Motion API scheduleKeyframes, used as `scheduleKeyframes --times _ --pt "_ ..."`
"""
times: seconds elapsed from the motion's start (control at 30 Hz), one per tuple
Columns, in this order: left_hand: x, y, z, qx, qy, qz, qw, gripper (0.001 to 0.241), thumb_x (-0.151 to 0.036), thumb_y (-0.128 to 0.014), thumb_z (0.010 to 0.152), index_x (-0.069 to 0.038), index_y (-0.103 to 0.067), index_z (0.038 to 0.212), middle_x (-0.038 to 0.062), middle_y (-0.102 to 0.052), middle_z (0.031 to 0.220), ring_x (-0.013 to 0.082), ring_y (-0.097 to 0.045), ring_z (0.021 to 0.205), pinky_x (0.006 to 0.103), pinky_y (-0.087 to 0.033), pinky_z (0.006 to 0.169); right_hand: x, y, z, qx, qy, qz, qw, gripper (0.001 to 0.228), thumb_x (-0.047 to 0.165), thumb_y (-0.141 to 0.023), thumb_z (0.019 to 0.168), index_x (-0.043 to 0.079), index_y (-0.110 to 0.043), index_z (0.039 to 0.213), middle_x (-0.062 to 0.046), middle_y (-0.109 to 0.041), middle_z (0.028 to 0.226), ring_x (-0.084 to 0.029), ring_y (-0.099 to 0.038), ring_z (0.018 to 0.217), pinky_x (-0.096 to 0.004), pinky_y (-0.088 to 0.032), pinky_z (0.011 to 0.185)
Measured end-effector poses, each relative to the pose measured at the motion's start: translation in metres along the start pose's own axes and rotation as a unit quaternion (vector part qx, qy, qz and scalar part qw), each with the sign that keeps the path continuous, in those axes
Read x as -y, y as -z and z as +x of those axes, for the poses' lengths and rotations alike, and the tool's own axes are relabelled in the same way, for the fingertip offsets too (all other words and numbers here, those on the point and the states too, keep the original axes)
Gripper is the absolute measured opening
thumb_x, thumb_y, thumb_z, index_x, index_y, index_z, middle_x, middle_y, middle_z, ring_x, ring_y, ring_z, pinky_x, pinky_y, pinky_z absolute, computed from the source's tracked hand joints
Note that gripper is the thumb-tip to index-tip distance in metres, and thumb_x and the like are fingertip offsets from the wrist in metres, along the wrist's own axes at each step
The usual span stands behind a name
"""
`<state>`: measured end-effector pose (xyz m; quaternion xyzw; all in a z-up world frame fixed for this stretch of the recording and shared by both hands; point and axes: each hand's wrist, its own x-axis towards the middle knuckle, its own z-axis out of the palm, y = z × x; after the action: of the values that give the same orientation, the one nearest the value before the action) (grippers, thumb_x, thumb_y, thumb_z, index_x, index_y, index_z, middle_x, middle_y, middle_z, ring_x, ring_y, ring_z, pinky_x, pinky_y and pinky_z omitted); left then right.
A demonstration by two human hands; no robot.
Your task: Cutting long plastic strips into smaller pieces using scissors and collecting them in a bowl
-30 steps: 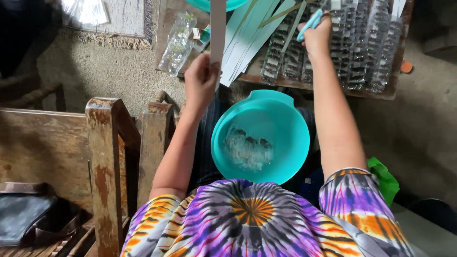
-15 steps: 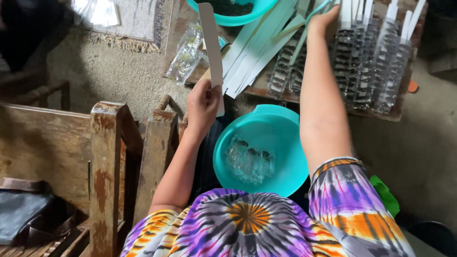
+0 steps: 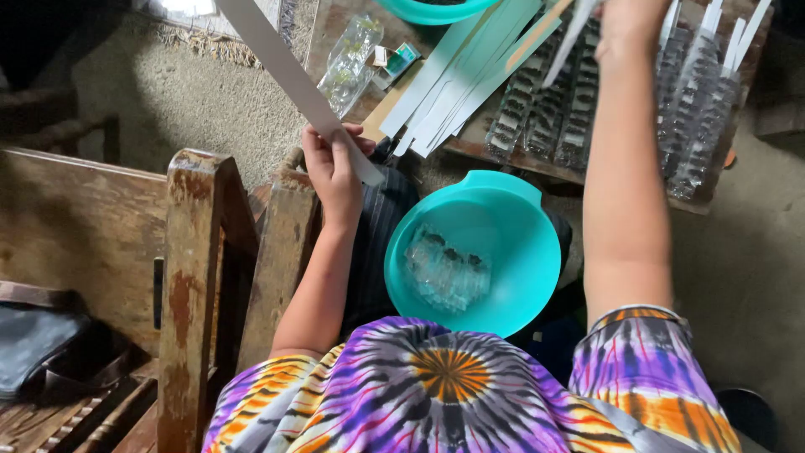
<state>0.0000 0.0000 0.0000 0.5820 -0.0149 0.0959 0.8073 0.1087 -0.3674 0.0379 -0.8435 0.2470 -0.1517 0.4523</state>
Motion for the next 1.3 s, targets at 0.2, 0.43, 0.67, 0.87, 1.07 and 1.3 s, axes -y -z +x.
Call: scheduleKeyframes --times 0.2,0.43,0.67,0.87,1.07,1.3 --pt "-0.023 -0.034 0.013 0.031 0.058 0.041 0.997 0.021 -0.011 -0.062 0.090 -0.011 -0.045 0.102 0.010 -0.061 0.096 0.0176 -0.059 0.082 0.0272 -0.054 0.066 0.055 -0.049 -0.062 0.166 0.121 0.072 0.976 0.009 0.011 -0.080 0.085 0.016 -0.074 0.089 0.001 -0.075 0.090 -0.011 -0.071 0.082 -0.030 -0.061 0.076" --pt "-0.022 -0.055 0.031 0.055 0.071 0.153 0.984 0.053 -0.028 -0.082 0.076 -0.009 -0.050 0.115 0.011 -0.075 0.101 0.0182 -0.073 0.090 0.0301 -0.062 0.070 0.104 -0.123 -0.114 0.240 0.151 0.211 0.936 0.030 -0.004 -0.079 0.084 0.013 -0.055 0.093 0.001 -0.059 0.074 -0.009 -0.063 0.068 -0.023 -0.056 0.063" --pt "-0.005 -0.038 0.072 0.020 0.124 0.178 0.976 0.032 -0.012 -0.072 0.080 -0.008 -0.054 0.105 0.010 -0.071 0.088 0.0125 -0.068 0.059 0.0233 -0.061 0.048 0.119 -0.085 -0.117 0.236 0.073 0.158 0.956 0.012 0.015 -0.076 0.086 0.004 -0.072 0.090 -0.001 -0.069 0.070 -0.004 -0.061 0.055 -0.012 -0.049 0.045" --pt "0.051 -0.028 0.136 -0.014 0.259 0.291 0.921 0.040 -0.007 -0.080 0.078 -0.005 -0.057 0.111 0.011 -0.074 0.090 0.0091 -0.068 0.056 0.0163 -0.061 0.044 0.073 -0.012 -0.127 0.208 0.058 0.115 0.970 0.023 0.000 -0.067 0.098 0.010 -0.048 0.106 -0.009 -0.072 0.088 -0.009 -0.070 0.069 -0.014 -0.050 0.044" --pt "0.073 -0.022 0.135 -0.046 0.195 0.248 0.948 0.022 -0.020 -0.062 0.089 -0.003 -0.052 0.098 0.011 -0.062 0.091 0.0106 -0.069 0.050 0.0203 -0.059 0.038 0.029 0.058 -0.158 0.181 0.017 0.100 0.978 0.030 -0.005 -0.067 0.096 0.010 -0.046 0.111 -0.012 -0.068 0.090 -0.012 -0.068 0.072 -0.019 -0.054 0.054" --pt "-0.029 -0.065 0.020 0.124 0.103 -0.014 0.987 0.010 -0.016 -0.058 0.093 -0.008 -0.060 0.099 0.007 -0.063 0.091 0.0193 -0.067 0.081 0.0302 -0.058 0.073 0.029 0.084 -0.204 0.151 0.006 0.207 0.967 0.038 -0.006 -0.073 0.087 0.006 -0.050 0.115 -0.018 -0.070 0.101 -0.024 -0.073 0.094 -0.030 -0.065 0.080"
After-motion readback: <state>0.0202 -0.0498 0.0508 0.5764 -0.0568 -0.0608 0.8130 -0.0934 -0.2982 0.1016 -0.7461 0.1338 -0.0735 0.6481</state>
